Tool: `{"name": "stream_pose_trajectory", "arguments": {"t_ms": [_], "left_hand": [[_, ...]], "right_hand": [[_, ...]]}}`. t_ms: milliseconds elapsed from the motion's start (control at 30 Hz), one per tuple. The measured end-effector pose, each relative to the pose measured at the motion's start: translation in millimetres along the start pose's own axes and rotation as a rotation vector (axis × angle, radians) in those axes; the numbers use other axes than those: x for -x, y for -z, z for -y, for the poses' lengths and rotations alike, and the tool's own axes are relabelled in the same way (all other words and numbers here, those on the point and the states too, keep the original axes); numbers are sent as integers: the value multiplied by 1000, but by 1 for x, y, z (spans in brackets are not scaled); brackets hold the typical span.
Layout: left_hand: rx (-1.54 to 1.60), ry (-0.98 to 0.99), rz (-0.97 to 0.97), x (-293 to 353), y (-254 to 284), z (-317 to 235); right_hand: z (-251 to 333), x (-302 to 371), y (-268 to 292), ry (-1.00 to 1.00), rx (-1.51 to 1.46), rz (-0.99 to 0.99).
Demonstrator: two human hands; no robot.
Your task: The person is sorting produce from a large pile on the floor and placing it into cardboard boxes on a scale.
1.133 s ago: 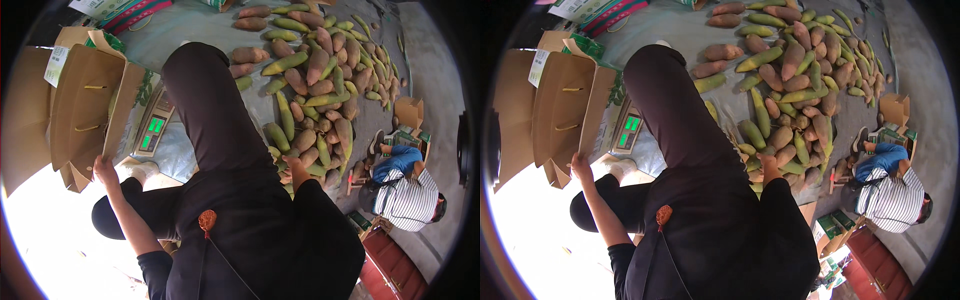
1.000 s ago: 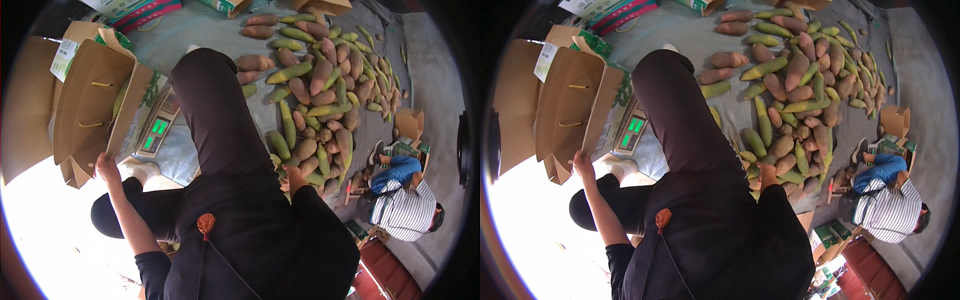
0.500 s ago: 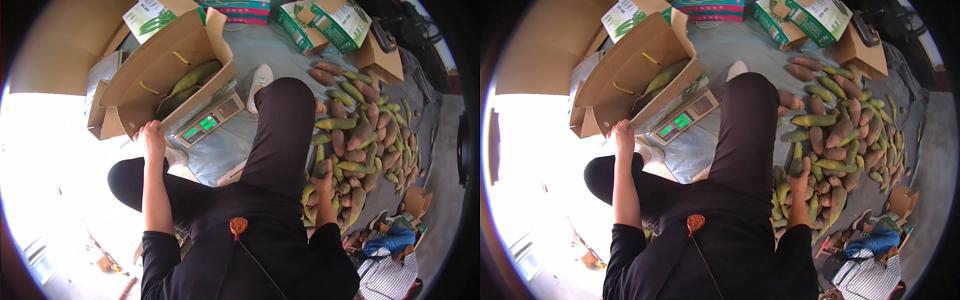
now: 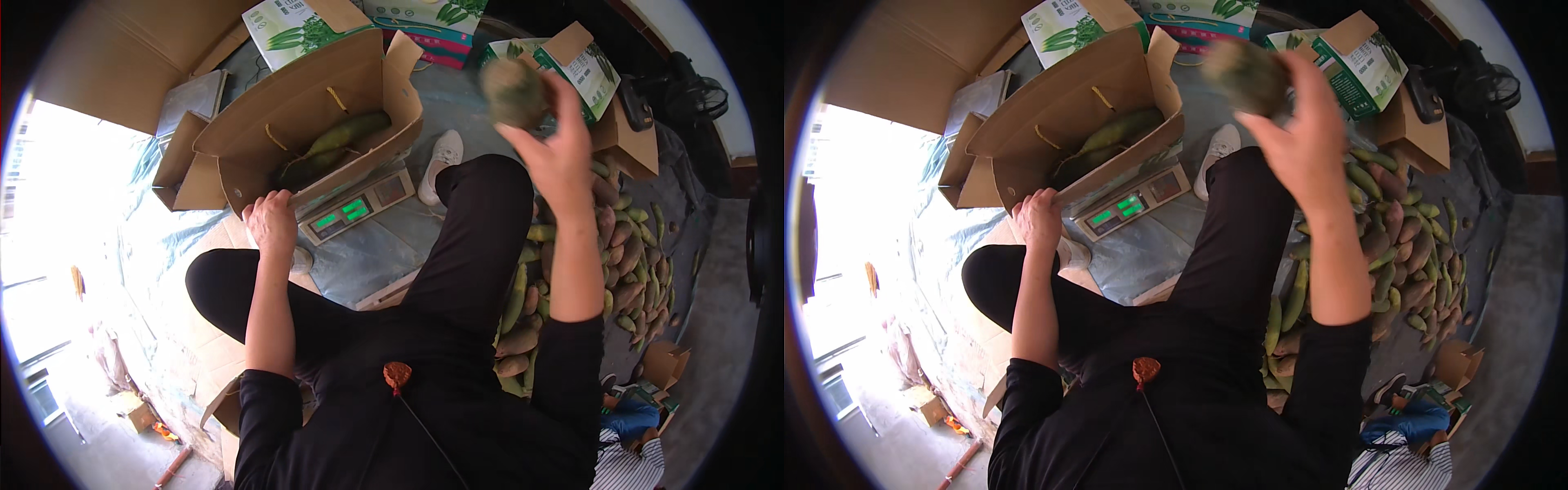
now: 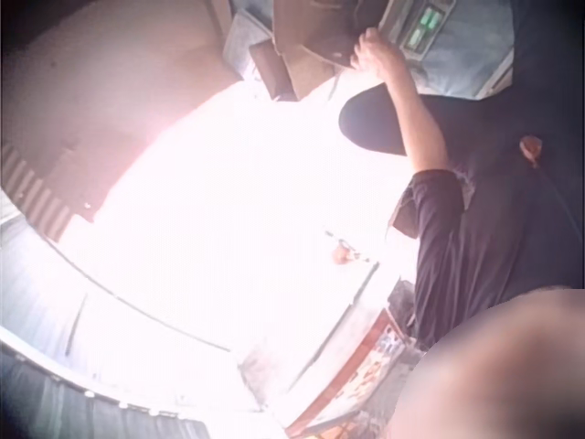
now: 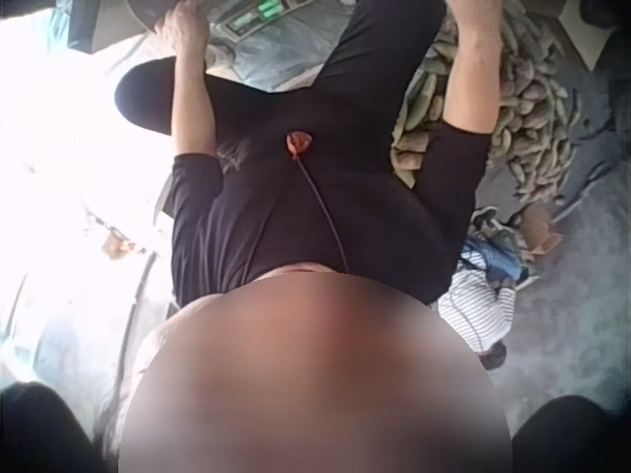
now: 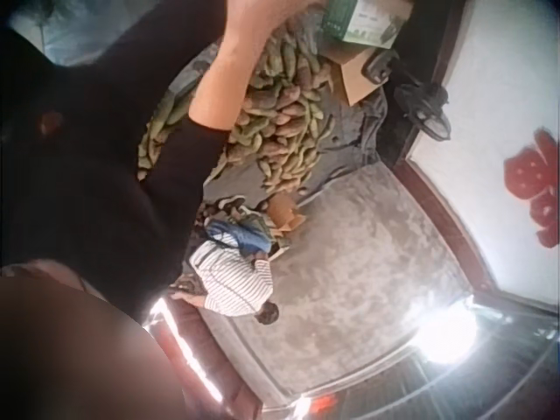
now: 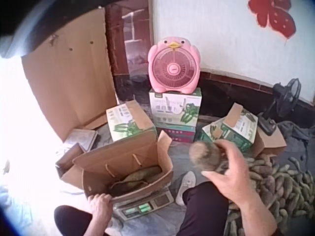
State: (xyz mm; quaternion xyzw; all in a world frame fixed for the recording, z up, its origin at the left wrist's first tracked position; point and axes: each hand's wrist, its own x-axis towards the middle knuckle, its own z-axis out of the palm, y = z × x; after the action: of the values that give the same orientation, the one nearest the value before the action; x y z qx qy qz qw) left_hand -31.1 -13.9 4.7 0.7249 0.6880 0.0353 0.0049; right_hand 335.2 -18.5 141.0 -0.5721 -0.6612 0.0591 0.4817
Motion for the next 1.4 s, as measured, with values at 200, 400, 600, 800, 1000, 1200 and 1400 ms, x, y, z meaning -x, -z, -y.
{"name": "stream_pose_trajectory", "arguments": {"t_ms": [200,400,600,800,1000,1200,1400], "left_hand": [[-24,-12,3,-3,4,-9],[-69,-17,17,-4,4,-12],[-80,-7,26,-2,-2,-6],[-95,-38,35,-8,-7,-5],[-105,-4,66,-5,-9,3],[91,-73,5,-14,-31,28],[128,-66,4,-17,-34,33]], "right_hand": [[60,-32,-117,218,-52,191],[70,7,-233,89,206,517],[55,44,-267,-140,5,744],[38,26,-164,-114,-342,583],[-33,41,-6,-340,-435,247],[-170,192,90,-821,130,-1],[-223,417,92,-1077,427,365]]}}
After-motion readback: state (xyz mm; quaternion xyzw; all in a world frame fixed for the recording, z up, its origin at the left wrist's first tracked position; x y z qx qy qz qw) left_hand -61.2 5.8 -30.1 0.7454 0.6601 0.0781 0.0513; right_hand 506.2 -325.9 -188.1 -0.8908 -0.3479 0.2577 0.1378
